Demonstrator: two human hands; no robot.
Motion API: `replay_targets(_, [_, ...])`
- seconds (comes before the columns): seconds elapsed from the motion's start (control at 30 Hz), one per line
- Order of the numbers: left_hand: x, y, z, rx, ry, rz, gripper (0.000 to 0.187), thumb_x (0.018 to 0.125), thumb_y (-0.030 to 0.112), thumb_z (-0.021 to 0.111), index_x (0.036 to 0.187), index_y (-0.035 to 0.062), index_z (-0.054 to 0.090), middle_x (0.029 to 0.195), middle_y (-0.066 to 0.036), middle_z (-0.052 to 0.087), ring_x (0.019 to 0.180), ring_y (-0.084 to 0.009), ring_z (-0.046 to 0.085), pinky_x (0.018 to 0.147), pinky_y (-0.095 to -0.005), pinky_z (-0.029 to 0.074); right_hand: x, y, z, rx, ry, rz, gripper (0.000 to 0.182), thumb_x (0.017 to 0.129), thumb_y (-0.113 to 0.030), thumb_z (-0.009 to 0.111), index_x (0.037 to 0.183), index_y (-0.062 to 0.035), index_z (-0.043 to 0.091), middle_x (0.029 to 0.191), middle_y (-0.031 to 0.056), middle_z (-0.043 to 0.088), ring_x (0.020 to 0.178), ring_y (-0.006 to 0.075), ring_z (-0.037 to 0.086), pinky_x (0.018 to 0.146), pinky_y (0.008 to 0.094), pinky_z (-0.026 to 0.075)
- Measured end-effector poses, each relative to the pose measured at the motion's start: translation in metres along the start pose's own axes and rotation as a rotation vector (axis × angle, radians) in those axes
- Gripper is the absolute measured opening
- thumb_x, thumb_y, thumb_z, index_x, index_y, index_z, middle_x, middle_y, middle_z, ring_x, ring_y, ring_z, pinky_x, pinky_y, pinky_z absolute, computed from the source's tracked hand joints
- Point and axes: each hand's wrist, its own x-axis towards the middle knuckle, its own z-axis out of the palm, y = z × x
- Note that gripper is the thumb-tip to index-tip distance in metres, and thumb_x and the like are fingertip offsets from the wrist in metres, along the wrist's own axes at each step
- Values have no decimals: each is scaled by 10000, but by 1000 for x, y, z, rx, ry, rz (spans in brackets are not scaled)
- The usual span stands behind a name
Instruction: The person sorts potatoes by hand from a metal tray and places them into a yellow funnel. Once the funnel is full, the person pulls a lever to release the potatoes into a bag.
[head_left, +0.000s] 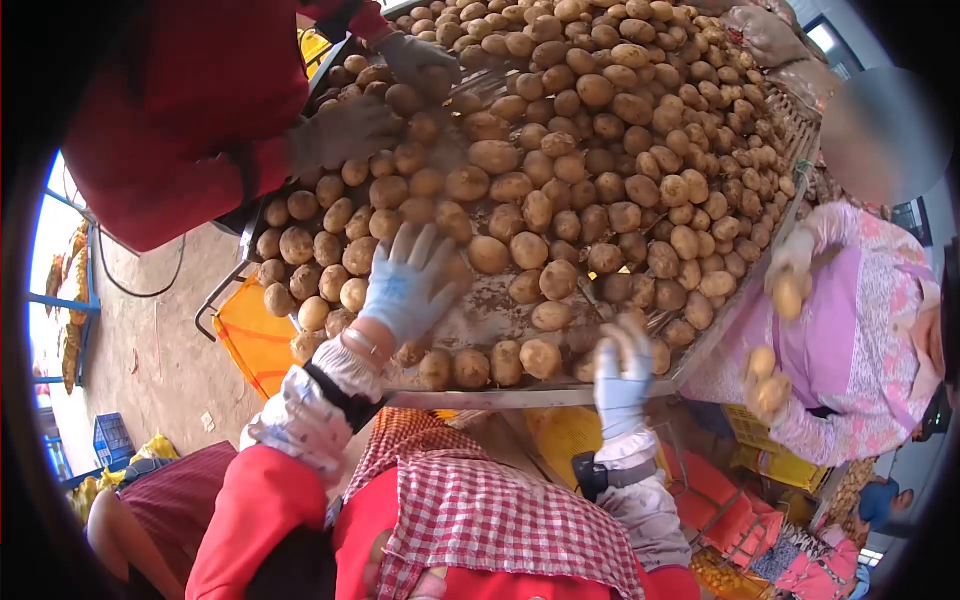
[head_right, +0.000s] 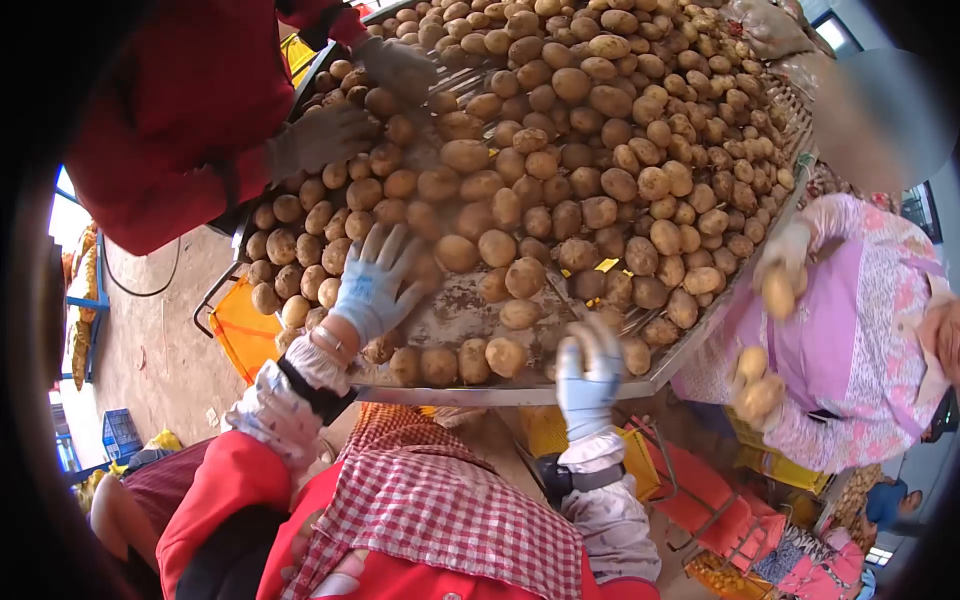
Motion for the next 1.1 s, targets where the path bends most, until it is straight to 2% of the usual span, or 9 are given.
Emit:
replay_targets(0.07, [-36, -6, -4, 1, 5, 69, 682, 860, 467, 568, 1444, 141, 431, 1539, -178, 314, 1427, -435, 242, 1157, -555, 202, 8, 18, -17, -253, 201, 81, 546, 880, -351, 651, 1353, -103, 539, 1437, 199, 460, 1329, 390, 422, 1102, 491, 342])
replay_targets(0.2, [-56, -40, 20, 28, 73, -11, 710, 873, 499, 567, 1475, 165, 394, 1576, -172, 243, 1440, -429, 222, 1186, -543, 131, -8, 24, 1, -785, -118, 193, 611, 880, -460, 632, 1418, -211, 480, 1526, 231, 336, 1392, 453, 307, 1130, 506, 298])
replay_targets(0.4, [-14, -47, -1, 9, 51, -97, 764, 841, 516, 602, 1481, 160, 385, 1562, -199, 267, 1444, -407, 235, 1189, -539, 141, -16, -50, 29, -223, -375, -93, 556, 814, -313, 730, 1320, -138, 578, 1444, 215, 438, 1329, 396, 421, 1112, 512, 334])
replay_targets(0.5, [-29, -25, -14, -50, 38, -85, 786, 824, 532, 615, 1486, 184, 376, 1560, -188, 284, 1448, -419, 230, 1184, -554, 154, 6, -51, 28, -174, 36, -46, 634, 837, -170, 711, 1413, -85, 459, 1492, 225, 366, 1376, 386, 363, 1124, 465, 337])
replay_targets(0.6, [-78, 14, -18, -217, -55, 151, 778, 808, 544, 627, 1464, 183, 415, 1542, -188, 314, 1452, -418, 225, 1182, -570, 134, 8, -43, 53, -168, -303, 186, 764, 841, -382, 701, 1479, -135, 361, 1494, 280, 313, 1372, 464, 323, 1116, 523, 321])
replay_targets(0.63, [-92, 18, -9, -234, -84, 154, 821, 795, 565, 626, 1471, 158, 402, 1545, -189, 309, 1449, -434, 219, 1178, -590, 116, 3, -58, 65, -299, -328, 21, 807, 832, -457, 686, 1491, -148, 336, 1428, 281, 398, 1330, 452, 382, 1099, 513, 338])
replay_targets(0.8, [-90, -13, 13, -92, 74, -147, 767, 845, 565, 576, 1483, 179, 395, 1542, -183, 314, 1436, -432, 246, 1178, -569, 124, 19, -72, 70, 190, -318, 10, 323, 866, -158, 661, 1177, -71, 658, 1174, 203, 644, 1116, 367, 594, 975, 421, 479])
replay_targets(0.93, [-57, -38, 3, -95, 94, -118, 747, 805, 408, 665, 1461, 149, 419, 1517, -205, 340, 1413, -423, 284, 1176, -556, 173, 113, -63, 63, -339, -21, -264, 494, 883, -185, 630, 1356, -98, 516, 1370, 198, 523, 1150, 369, 586, 975, 439, 491])
replay_targets(1.1, [-30, -62, -6, -51, 104, -73, 715, 800, 381, 655, 1442, 159, 428, 1501, -229, 347, 1383, -417, 329, 1163, -530, 211, 172, -59, 88, -680, -427, 108, 595, 846, -303, 652, 1386, -154, 453, 1320, 181, 509, 1126, 372, 595, 924, 469, 506])
